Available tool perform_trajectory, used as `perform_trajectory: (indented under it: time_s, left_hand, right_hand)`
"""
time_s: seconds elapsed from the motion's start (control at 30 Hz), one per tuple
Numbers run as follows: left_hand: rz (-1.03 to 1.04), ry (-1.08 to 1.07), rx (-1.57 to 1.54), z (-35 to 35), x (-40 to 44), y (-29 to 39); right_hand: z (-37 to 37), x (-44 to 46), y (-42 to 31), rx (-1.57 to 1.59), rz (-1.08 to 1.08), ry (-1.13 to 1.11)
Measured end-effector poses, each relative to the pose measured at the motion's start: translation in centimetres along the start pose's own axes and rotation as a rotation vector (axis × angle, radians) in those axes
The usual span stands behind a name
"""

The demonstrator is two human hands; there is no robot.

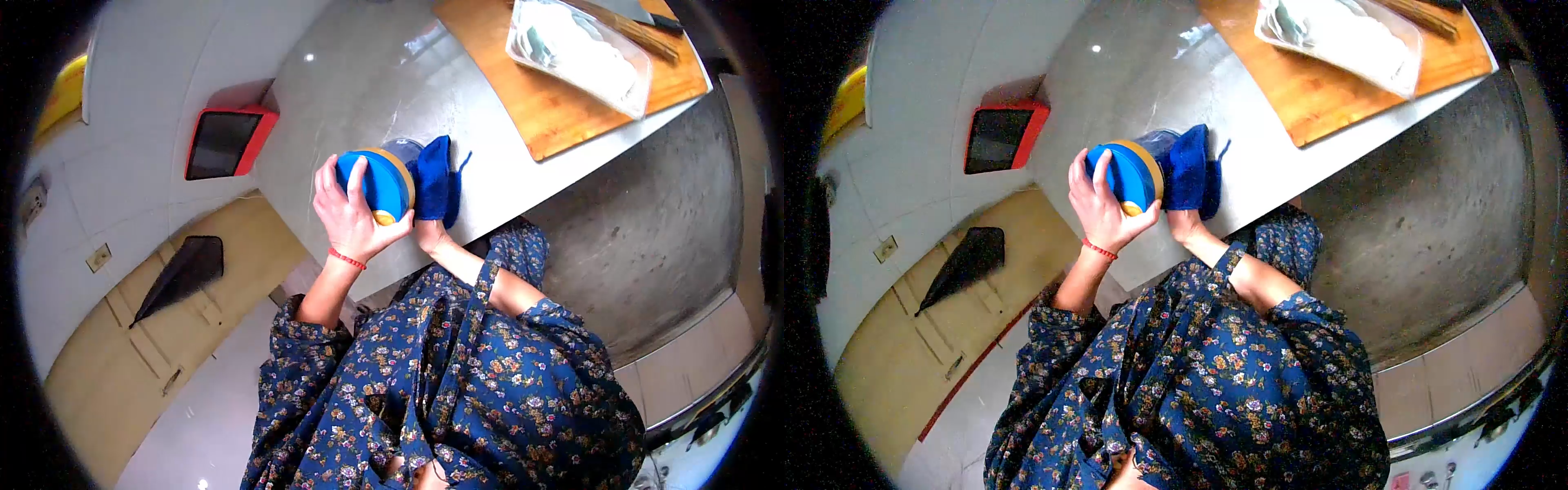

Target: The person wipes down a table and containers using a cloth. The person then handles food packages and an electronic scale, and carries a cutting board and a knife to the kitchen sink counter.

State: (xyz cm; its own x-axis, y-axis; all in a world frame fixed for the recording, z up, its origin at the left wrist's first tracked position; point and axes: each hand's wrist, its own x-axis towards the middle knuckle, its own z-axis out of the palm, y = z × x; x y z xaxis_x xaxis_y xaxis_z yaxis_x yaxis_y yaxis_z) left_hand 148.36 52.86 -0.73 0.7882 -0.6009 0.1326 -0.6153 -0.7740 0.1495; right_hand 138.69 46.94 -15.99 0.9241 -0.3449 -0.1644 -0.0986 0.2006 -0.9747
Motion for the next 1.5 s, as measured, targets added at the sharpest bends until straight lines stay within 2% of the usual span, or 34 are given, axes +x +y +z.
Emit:
perform_trajectory:
  time_s: [0.07,0.1,0.13,0.2,0.23,0.27,0.4,0.47,0.5,0.6,0.67,0.73,0.8,0.87,1.0,1.07,1.13,1.17,1.2,1.27,1.3,1.33,1.37,1.47,1.5]
  left_hand:
    - [-0.130,-0.003,0.081,0.4,-0.2,0.8]
    - [-0.187,0.030,0.086,1.0,-0.2,1.0]
    - [-0.267,0.000,0.106,1.2,0.0,1.3]
    - [-0.367,-0.039,0.159,1.3,1.0,2.3]
    - [-0.375,-0.070,0.152,1.2,1.5,2.6]
    - [-0.375,-0.068,0.152,1.5,1.9,2.6]
    - [-0.443,-0.060,0.159,3.5,4.4,3.3]
    - [-0.468,-0.044,0.159,4.2,5.0,2.9]
    - [-0.482,-0.049,0.177,4.0,4.8,2.9]
    - [-0.494,-0.024,0.105,3.3,2.6,1.8]
    - [-0.510,0.007,0.051,2.4,-0.1,0.6]
    - [-0.524,0.001,-0.035,0.9,-2.7,-0.6]
    - [-0.520,-0.043,-0.081,-0.7,-3.9,-1.3]
    - [-0.516,-0.124,-0.104,-1.9,-4.7,-1.8]
    - [-0.419,-0.114,-0.012,-0.9,-3.3,-2.1]
    - [-0.410,-0.123,-0.009,-1.0,-2.3,-2.6]
    - [-0.428,-0.150,-0.085,-1.4,-1.8,-4.1]
    - [-0.412,-0.118,-0.080,-1.3,-2.4,-4.5]
    - [-0.449,-0.178,-0.072,-1.3,-2.5,-4.6]
    - [-0.530,-0.301,-0.062,-1.1,-2.3,-4.4]
    - [-0.530,-0.341,-0.069,-1.2,-1.8,-4.3]
    - [-0.583,-0.346,-0.108,-0.8,-1.5,-4.4]
    - [-0.635,-0.349,-0.148,-0.3,-1.5,-4.9]
    - [-0.743,-0.349,-0.227,-1.1,-3.4,-7.3]
    - [-0.756,-0.349,-0.261,-1.5,-4.3,-8.5]
  right_hand:
    - [1.2,-0.5,-1.8,0.599,0.313,-0.037]
    - [1.9,-0.2,-3.0,0.613,0.287,0.092]
    - [2.2,0.1,-5.5,0.689,0.274,0.112]
    - [2.8,-0.6,-6.0,0.922,0.337,0.051]
    - [2.7,-1.0,-7.2,0.935,0.408,0.011]
    - [3.1,-0.4,-7.1,0.831,0.300,0.081]
    - [0.4,4.1,-6.9,0.629,0.390,0.156]
    - [0.1,6.4,-6.3,0.706,0.371,0.211]
    - [0.4,6.7,-5.7,0.645,0.368,0.258]
    - [2.0,6.9,-0.8,0.788,0.308,0.401]
    - [3.6,3.0,-8.2,0.838,0.458,0.366]
    - [5.6,2.0,-3.8,1.136,0.501,0.269]
    - [5.8,-1.0,-9.5,1.167,0.579,0.229]
    - [6.8,-3.0,-10.7,1.172,0.555,0.206]
    - [4.9,-2.5,-11.9,1.194,0.507,0.167]
    - [3.8,-0.9,-11.4,1.097,0.590,0.159]
    - [3.0,2.1,-7.0,1.117,0.649,0.135]
    - [2.9,2.0,-7.8,0.990,0.695,0.299]
    - [2.4,3.2,-4.8,0.982,0.686,0.228]
    - [0.7,6.4,0.7,0.841,0.734,0.258]
    - [-0.1,7.3,0.2,0.791,0.745,0.257]
    - [-1.1,7.5,-0.1,0.736,0.751,0.115]
    - [-1.1,7.3,-0.3,0.768,0.737,0.110]
    - [4.4,1.6,-7.0,0.752,0.635,0.121]
    - [7.0,0.6,-5.5,0.826,0.553,0.170]
